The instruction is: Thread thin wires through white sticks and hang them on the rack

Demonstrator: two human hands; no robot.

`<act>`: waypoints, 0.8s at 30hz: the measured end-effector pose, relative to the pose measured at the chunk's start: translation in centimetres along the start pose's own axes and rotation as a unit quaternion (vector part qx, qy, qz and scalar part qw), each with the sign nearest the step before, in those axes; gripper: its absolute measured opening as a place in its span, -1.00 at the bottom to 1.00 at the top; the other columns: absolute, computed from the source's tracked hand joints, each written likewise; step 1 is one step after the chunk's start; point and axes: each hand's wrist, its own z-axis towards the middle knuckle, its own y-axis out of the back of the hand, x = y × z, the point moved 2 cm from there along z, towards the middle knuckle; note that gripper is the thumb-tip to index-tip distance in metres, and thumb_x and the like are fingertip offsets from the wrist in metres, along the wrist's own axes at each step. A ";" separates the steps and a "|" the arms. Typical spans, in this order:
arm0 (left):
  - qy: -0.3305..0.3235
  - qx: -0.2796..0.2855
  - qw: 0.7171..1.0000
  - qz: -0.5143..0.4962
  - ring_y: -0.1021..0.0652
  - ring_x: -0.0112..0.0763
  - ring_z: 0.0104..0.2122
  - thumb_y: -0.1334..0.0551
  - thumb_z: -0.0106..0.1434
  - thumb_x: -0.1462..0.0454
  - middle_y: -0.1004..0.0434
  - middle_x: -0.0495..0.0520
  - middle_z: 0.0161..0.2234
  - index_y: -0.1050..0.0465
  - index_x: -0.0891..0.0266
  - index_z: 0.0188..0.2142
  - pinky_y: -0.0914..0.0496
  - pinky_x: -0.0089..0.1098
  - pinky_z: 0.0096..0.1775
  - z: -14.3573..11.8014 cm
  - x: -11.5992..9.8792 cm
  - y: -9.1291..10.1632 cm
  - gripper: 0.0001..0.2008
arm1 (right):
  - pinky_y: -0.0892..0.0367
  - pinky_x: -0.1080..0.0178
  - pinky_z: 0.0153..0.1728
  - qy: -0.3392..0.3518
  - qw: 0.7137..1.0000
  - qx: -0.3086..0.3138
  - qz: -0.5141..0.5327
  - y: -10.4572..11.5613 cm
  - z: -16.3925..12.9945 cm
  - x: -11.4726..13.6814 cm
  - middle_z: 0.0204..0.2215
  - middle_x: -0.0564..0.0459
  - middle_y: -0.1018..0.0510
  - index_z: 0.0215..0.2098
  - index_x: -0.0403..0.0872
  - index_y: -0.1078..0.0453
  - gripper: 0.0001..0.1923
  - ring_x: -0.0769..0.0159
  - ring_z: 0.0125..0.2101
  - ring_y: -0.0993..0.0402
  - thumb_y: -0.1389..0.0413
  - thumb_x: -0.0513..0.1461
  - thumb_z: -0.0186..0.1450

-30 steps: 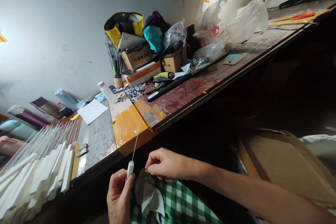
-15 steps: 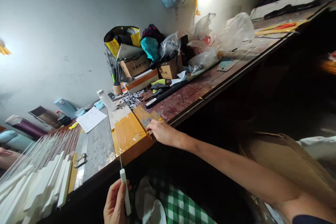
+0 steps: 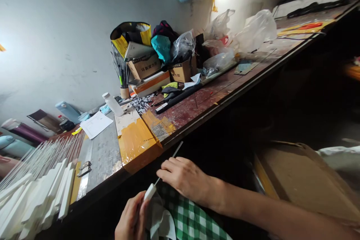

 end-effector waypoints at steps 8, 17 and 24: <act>0.107 -0.027 0.983 -0.145 -0.53 -0.13 -0.09 -0.36 0.11 0.04 -0.60 0.16 -0.15 -0.57 0.10 -0.11 -0.34 -0.28 0.01 -1.1 -2.8 -1.8 -0.63 | -0.37 0.34 -0.33 -0.221 0.940 0.029 0.259 -3.1 -5.4 -0.7 -0.40 0.10 -0.59 -0.16 0.00 -0.49 -0.74 0.34 -0.39 -0.54 0.06 -0.23 0.42; 0.290 0.272 0.845 -0.358 -0.18 -0.60 -0.66 -0.28 0.21 0.04 -0.22 -0.12 -0.62 -0.49 0.22 -0.06 -0.10 -0.53 -0.59 3.0 -3.4 -3.4 -0.61 | -0.30 0.35 -0.53 -0.290 0.845 -0.071 0.445 -1.9 -3.2 -0.6 -0.24 -0.03 -0.59 -0.02 -0.08 -0.46 -0.61 0.40 -0.49 -0.43 0.01 -0.02 0.39; 0.281 0.393 0.838 -0.256 -0.05 -0.62 -0.69 -0.20 0.19 -0.12 -0.11 -0.15 -0.68 -0.52 0.34 -0.17 0.06 -0.51 -0.63 0.8 -1.3 -4.3 -0.46 | -0.28 0.39 -0.58 -0.262 0.701 -0.147 0.647 0.4 -0.4 -1.7 -0.34 -0.05 -0.63 -0.15 -0.14 -0.52 -0.60 0.47 -0.56 -0.41 -0.21 0.00 0.23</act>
